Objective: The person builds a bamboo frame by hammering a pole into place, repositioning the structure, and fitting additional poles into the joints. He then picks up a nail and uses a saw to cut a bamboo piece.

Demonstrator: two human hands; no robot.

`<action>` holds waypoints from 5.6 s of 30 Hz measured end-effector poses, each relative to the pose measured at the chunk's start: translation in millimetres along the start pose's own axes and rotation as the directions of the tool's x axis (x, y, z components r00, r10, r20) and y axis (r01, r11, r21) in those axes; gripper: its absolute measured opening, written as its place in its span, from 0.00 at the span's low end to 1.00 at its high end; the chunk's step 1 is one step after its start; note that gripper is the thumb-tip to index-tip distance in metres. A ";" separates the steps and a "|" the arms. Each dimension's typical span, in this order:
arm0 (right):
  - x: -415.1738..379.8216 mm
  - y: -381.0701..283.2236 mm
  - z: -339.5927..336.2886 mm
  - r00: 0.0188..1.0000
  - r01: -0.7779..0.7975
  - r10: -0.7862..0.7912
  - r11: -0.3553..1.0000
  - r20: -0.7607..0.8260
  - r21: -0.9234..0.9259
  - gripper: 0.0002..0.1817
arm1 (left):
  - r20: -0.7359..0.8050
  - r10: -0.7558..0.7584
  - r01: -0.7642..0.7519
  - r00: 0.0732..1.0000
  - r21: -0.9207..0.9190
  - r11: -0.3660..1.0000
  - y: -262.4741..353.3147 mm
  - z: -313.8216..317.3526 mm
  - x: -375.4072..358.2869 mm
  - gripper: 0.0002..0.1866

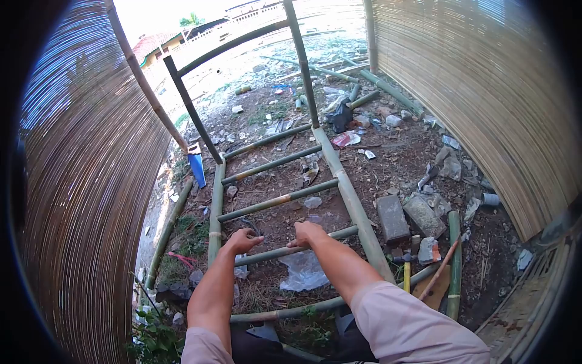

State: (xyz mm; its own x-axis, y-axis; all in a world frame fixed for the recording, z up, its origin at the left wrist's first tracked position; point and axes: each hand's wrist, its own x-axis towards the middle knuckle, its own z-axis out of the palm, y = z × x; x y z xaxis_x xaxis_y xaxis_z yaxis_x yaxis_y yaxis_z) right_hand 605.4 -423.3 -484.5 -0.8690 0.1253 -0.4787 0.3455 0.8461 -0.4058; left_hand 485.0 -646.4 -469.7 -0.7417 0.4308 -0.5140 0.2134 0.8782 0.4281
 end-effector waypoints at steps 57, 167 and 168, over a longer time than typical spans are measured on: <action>9.2 13.6 21.2 1.000 -0.016 0.016 1.000 0.000 0.003 0.38 | 0.011 -0.035 0.036 0.999 -0.092 0.995 -15.0 15.6 29.5 0.32; -63.8 359.7 -795.5 0.603 -0.777 0.746 0.468 0.284 0.420 0.50 | -0.560 -0.587 -0.125 0.584 -0.777 0.617 683.1 -462.8 236.3 0.52; -35.5 368.4 -809.5 0.639 -0.753 0.713 0.504 0.288 0.423 0.50 | -0.578 -0.603 -0.108 0.550 -0.765 0.634 690.7 -465.9 246.3 0.54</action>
State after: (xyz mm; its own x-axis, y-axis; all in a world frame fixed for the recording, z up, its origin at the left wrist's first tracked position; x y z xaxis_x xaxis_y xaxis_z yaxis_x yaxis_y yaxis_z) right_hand 476.9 303.3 13.2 -0.2069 0.5345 -0.8195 0.9784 0.1128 -0.1735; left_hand 153.4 -30.6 45.7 -0.9040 -0.4127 -0.1116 -0.2710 0.3514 0.8961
